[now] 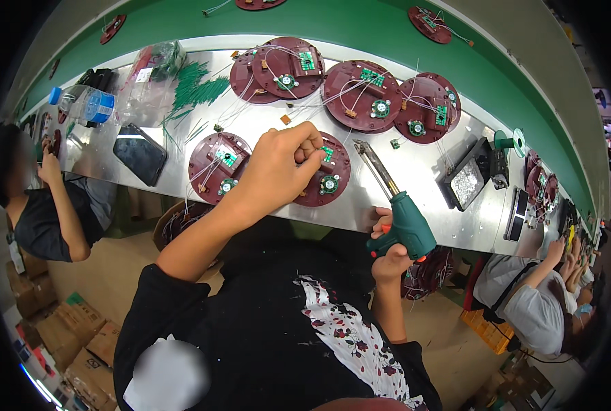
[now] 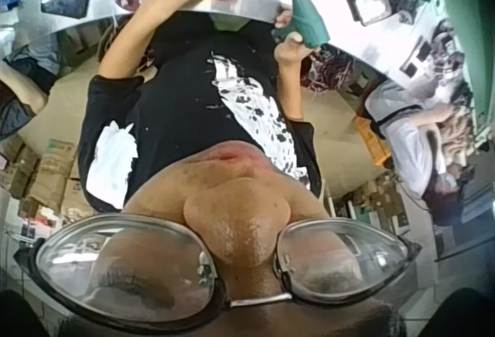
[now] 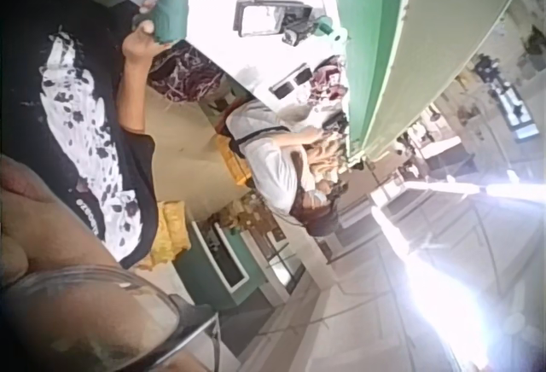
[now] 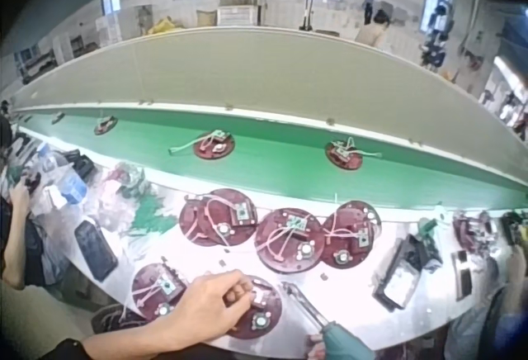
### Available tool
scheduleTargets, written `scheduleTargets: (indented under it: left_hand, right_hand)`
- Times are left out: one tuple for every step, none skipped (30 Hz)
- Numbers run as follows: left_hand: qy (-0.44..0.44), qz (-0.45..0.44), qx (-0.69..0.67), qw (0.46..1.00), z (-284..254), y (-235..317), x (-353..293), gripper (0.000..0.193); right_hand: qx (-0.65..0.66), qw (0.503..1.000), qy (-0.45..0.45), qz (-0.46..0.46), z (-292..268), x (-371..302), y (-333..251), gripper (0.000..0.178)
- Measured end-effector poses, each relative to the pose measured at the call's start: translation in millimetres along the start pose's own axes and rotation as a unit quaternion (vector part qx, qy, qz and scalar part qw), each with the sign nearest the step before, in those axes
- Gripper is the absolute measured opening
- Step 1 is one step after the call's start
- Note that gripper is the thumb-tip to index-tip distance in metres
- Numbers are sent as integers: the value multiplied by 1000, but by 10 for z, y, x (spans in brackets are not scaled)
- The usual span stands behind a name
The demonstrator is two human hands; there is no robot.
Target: Soldering electronic components onto circular circuit boards at an assembly line.
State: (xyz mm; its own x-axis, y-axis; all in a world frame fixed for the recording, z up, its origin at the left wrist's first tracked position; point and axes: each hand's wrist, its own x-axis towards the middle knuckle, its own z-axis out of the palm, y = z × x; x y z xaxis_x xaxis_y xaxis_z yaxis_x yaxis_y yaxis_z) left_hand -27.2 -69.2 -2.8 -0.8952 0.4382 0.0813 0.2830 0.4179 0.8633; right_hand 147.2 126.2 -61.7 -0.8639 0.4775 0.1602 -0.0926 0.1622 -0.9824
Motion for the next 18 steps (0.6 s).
scheduleTargets:
  left_hand:
    - [-1, 1, 1, 1000, 0, -1, 3, 11]
    - [3, 7, 3, 1000, 3, -5, 9, 11]
    - [6, 14, 4, 1000, 6, -11, 14, 11]
    - [10, 21, 6, 1000, 7, -14, 16, 11]
    - [9, 21, 6, 1000, 7, -13, 9, 11]
    - [8, 15, 2, 1000, 11, -9, 2, 11]
    - [6, 8, -2, 1000, 15, -6, -6, 11]
    - [5, 0, -6, 1000, 18, -6, -11, 11]
    - [5, 0, -6, 1000, 22, -11, -10, 11]
    - [7, 2, -5, 1000, 26, -17, -9, 11]
    - [8, 3, -6, 1000, 24, -24, -3, 11]
    - [10, 5, -6, 1000, 22, -29, 2, 11]
    - [11, 5, -6, 1000, 18, -29, 9, 11]
    - [8, 4, -4, 1000, 14, -25, 18, 11]
    - [5, 3, -2, 1000, 11, -21, 27, 11]
    - [3, 2, 0, 1000, 10, -20, 29, 11]
    - [3, 2, 0, 1000, 11, -20, 26, 11]
    - [2, -3, -3, 1000, 13, -19, 19, 11]
  right_hand:
    - [-2, 1000, 1, 1, -1, -9, 2, 95]
    - [-1, 1000, 2, 1, 0, -2, -7, 95]
    - [4, 1000, -7, -5, 1, 18, -23, 94]
    - [9, 1000, -17, -10, 4, 39, -41, 94]
    - [14, 999, -27, -16, 6, 45, -49, 93]
    - [14, 999, -26, -16, 1, 44, -47, 93]
    - [7, 999, -37, -24, -4, 39, -45, 92]
    - [0, 998, -49, -31, -8, 32, -43, 90]
    - [-7, 997, -60, -38, -12, 26, -40, 89]
    - [-6, 997, -60, -38, -15, 18, -34, 89]
    - [12, 998, -60, -30, -15, 11, -26, 84]
    - [30, 998, -60, -22, -14, 5, -17, 80]
    - [48, 997, -60, -14, -12, 2, -10, 76]
    - [48, 997, -60, -14, -11, 7, -5, 76]
    - [33, 997, -66, -17, -13, 16, 1, 76]
    - [18, 997, -71, -18, -17, 23, 7, 76]
    - [3, 997, -76, -20, -21, 27, 14, 76]
    - [3, 997, -77, -20, -27, 23, 32, 76]
